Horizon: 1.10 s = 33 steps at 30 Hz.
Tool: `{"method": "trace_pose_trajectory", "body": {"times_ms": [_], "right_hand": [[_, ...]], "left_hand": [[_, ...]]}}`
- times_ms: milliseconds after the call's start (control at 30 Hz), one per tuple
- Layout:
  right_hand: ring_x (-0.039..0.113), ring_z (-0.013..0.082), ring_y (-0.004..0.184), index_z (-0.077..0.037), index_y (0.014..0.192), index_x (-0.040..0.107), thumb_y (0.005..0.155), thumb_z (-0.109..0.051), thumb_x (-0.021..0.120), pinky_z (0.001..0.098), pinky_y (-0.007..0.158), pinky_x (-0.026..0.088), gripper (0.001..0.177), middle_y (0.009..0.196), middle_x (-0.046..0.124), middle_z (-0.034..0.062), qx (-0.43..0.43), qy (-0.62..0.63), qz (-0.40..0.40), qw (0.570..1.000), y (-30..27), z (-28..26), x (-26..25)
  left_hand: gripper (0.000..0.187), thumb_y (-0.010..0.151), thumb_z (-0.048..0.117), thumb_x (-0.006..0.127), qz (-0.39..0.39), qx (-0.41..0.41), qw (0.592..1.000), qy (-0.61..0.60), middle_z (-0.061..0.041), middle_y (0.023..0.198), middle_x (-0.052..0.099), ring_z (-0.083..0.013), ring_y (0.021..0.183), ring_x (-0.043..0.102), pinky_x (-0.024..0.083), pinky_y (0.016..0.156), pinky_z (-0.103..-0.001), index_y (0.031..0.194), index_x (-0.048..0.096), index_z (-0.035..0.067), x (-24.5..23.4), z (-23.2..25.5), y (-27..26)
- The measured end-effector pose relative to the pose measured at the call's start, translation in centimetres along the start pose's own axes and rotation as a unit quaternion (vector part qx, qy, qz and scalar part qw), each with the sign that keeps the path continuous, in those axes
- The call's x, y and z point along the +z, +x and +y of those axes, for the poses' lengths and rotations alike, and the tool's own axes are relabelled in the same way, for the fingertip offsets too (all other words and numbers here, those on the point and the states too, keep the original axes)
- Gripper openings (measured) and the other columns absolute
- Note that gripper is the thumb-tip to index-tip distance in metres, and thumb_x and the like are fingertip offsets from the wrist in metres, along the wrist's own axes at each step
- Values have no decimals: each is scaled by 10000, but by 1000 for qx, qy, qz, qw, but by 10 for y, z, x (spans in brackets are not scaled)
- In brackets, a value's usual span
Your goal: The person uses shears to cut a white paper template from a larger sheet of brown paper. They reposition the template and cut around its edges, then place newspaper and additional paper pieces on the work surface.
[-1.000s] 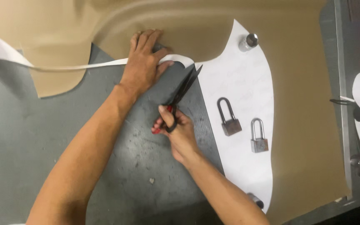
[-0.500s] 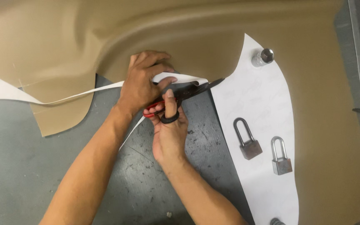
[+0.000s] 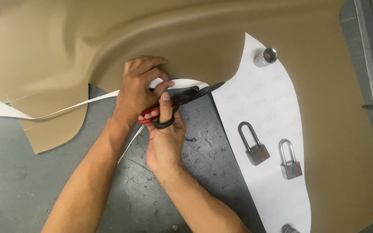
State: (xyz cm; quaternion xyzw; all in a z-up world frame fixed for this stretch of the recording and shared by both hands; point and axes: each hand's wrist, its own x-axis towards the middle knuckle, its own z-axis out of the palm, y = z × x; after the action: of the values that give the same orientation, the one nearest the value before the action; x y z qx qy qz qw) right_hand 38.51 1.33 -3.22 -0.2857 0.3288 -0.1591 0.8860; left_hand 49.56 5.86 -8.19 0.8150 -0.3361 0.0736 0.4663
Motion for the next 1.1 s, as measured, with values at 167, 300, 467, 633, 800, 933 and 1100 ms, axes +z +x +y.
{"method": "trace_pose_trajectory", "body": {"times_ms": [167,300,467,633,800,933,1100], "right_hand": [[582,116,691,-101,889,595,999,-333,662,305,745,544,266,745,570,-7,-4,9,-1,1000,2,0,4],[581,128,703,-98,859,559,1003,-339,663,327,760,545,299,745,558,-3,-10,8,5,1000,4,3,6],[570,137,698,-99,836,541,1005,-351,660,329,761,544,326,739,549,5,-16,14,6,1000,7,9,4],[558,139,671,-95,818,532,1004,-347,669,333,740,541,341,725,552,16,-29,2,19,999,9,11,5],[560,120,690,-98,863,561,997,-341,675,319,747,531,300,743,552,-1,-30,9,18,999,12,4,2],[564,124,673,-107,865,566,973,-346,683,319,743,546,287,730,557,-4,-34,10,34,999,21,-1,2],[557,119,666,-111,859,556,984,-339,694,317,737,547,295,732,556,-14,-33,12,30,999,17,-2,-3]], "left_hand": [[173,840,185,857,-1,4,1000,6,-44,1275,705,-252,1222,581,422,1060,-399,903,748,66,-1,-1,1],[175,841,182,855,5,21,1000,8,-51,1268,705,-251,1227,588,417,1058,-403,905,746,60,0,-1,2],[170,857,175,845,1,9,1000,-1,-49,1266,709,-258,1210,586,419,1062,-405,912,737,56,-1,-1,1],[146,881,132,817,0,9,1000,4,-55,1278,703,-259,1214,592,421,1063,-410,910,708,41,-1,-1,3],[145,894,117,801,2,-5,1000,5,-81,1350,664,-296,1241,566,442,1049,-425,959,704,30,-3,1,-1],[153,899,106,801,10,2,1000,7,-99,1370,641,-320,1258,553,448,1064,-443,960,694,15,-3,3,2],[144,908,87,790,24,1,1000,5,-112,1387,628,-329,1290,547,453,1097,-442,957,682,7,-2,6,1]]}}
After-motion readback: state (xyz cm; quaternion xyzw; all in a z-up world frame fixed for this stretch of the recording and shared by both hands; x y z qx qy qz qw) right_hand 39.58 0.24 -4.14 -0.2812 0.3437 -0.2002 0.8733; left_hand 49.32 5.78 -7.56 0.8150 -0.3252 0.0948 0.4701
